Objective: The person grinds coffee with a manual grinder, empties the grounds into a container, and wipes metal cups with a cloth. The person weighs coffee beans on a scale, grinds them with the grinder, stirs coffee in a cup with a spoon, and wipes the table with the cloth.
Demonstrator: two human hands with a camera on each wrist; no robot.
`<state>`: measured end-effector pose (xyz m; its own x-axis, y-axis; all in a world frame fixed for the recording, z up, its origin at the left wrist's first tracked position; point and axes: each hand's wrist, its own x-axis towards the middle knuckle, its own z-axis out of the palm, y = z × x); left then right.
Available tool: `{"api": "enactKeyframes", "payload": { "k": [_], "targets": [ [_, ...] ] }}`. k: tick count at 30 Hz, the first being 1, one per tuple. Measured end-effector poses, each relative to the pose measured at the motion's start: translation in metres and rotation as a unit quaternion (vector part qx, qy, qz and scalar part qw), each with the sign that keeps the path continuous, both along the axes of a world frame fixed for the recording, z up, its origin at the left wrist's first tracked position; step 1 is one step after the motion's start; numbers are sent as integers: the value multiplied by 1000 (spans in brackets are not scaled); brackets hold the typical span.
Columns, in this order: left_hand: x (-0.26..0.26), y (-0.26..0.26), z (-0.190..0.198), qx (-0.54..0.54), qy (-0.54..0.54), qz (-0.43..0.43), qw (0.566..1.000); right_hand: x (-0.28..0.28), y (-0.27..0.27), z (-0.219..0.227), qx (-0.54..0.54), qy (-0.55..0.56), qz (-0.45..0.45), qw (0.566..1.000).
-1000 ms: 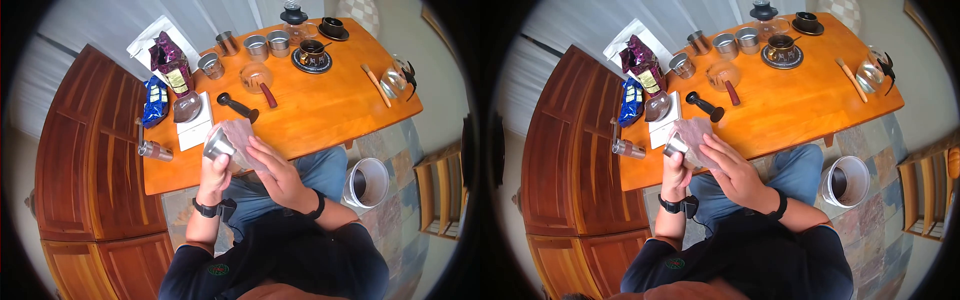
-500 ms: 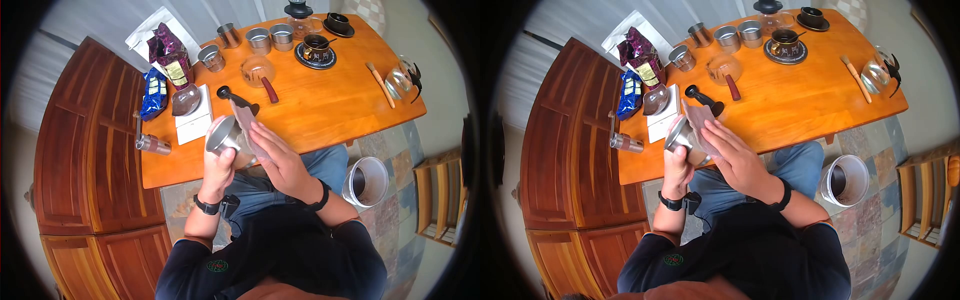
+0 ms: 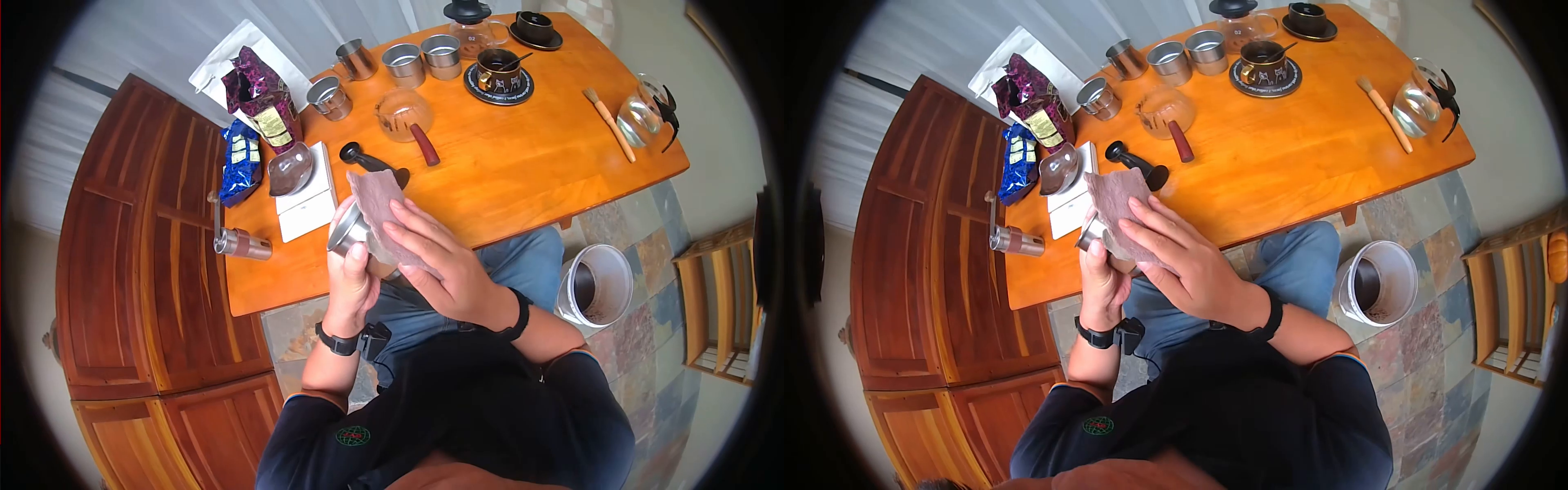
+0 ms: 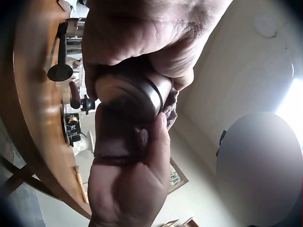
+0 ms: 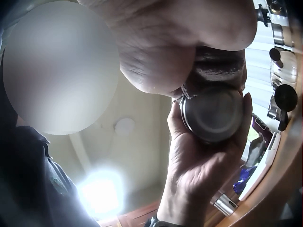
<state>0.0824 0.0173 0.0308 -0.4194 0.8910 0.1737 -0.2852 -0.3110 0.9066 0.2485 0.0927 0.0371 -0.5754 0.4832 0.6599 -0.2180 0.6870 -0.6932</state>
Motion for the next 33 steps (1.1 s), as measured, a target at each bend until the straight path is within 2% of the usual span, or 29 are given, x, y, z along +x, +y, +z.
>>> {"api": "enactKeyframes", "payload": {
  "k": [3, 5, 6, 8, 9, 10, 12, 14, 15, 17, 20, 22, 25, 27, 28, 30, 33],
  "targets": [
    [-5, -4, -2, 8, 5, 6, 1000, -1, -3, 0, -12, 3, 6, 1000],
    [-10, -7, -2, -5, -65, 6, 998, 3, -4, -5, -37, 9, 25, 999],
    [-12, -8, -1, -5, -62, 9, 998, 3, -5, -10, -36, 12, 28, 999],
    [-11, -9, 10, -5, -96, 5, 995, 3, -9, -12, -175, 49, 78, 980],
    [-7, -7, 15, 5, -100, -5, 995, 10, -13, -10, -276, 33, 104, 955],
    [-6, -5, 14, 4, -98, -5, 995, 9, -14, -12, -277, 35, 104, 955],
    [-5, -2, 12, 31, -139, -17, 990, 8, -14, -18, -408, 84, 153, 896],
    [-6, 0, 10, 28, -131, -21, 991, 8, -12, -18, -422, 96, 169, 885],
    [-7, 1, 8, 39, -135, -53, 989, 9, -12, -18, -436, 106, 187, 874],
    [-11, 0, 9, 59, -122, -115, 984, 12, -11, -13, -423, 86, 198, 880],
    [-10, 1, 8, 62, -105, -160, 980, 10, -12, -10, -401, 60, 204, 891],
    [-6, 1, 11, 41, -90, -145, 985, 9, -12, -11, -392, 54, 199, 896],
    [0, 3, 11, 31, -139, -118, 983, 6, -9, -16, -429, 25, 233, 872],
    [-5, 8, -1, 86, -208, -167, 960, 4, -7, -19, -518, 43, 297, 801],
    [-8, 9, -5, 85, -208, -168, 960, 3, -9, -21, -519, 43, 297, 801],
    [-14, 9, -12, 92, -212, -177, 957, 0, -12, -24, -617, 77, 364, 694],
    [-16, 10, -16, 103, -231, -192, 948, -1, -14, -28, -638, 65, 376, 669]
  ]
}}
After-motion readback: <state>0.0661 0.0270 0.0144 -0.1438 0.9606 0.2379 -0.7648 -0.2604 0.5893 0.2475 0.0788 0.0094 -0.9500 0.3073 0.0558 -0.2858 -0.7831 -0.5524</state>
